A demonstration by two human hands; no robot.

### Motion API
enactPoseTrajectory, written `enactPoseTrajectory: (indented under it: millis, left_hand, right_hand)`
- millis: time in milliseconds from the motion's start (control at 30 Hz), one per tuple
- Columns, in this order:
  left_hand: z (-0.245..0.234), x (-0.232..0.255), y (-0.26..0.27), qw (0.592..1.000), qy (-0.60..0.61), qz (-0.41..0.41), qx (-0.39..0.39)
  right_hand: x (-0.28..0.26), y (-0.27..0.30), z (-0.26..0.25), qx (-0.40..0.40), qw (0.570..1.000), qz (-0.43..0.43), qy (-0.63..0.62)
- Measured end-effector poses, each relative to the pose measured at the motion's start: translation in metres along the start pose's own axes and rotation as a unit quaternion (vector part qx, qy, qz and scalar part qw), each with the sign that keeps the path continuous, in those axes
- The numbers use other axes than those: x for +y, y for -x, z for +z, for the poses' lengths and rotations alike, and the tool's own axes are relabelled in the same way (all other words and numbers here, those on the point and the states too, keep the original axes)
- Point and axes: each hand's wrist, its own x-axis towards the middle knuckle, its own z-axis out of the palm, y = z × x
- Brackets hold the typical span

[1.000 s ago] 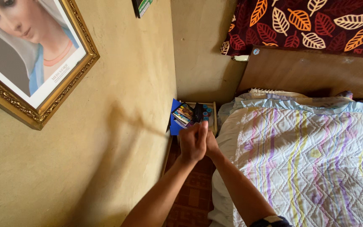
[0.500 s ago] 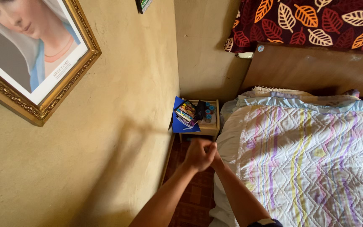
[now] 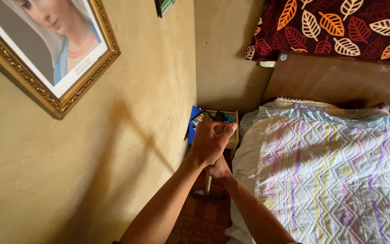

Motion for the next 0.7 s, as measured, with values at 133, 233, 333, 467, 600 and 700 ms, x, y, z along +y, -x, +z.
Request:
enactPoseTrajectory:
  millis: [133, 233, 333, 467, 600, 700]
  left_hand:
    - [-0.003, -0.01, 0.009, 0.999, -0.008, 0.046, 0.009]
    - [0.002, -0.033, 0.018, 0.999, -0.036, 0.03, -0.027]
    - [0.014, -0.062, 0.026, 0.998, -0.002, 0.047, -0.05]
    - [0.013, -0.091, 0.034, 0.987, -0.104, -0.067, -0.104]
    - [0.002, -0.086, 0.027, 0.99, -0.104, -0.07, -0.066]
    - [-0.014, -0.06, 0.013, 0.988, -0.113, -0.091, -0.058]
  right_hand:
    - [0.008, -0.013, 0.001, 0.024, 0.999, 0.02, -0.008]
    - [0.057, -0.012, 0.001, 0.029, 0.998, 0.057, 0.004]
    - [0.117, -0.004, 0.01, 0.032, 0.946, 0.152, -0.283]
    - [0.13, 0.006, 0.017, -0.074, 0.987, 0.14, 0.036]
    - [0.072, -0.009, 0.025, -0.088, 0.991, 0.064, 0.082]
    - [0.033, -0.025, 0.027, -0.124, 0.987, 0.083, 0.066]
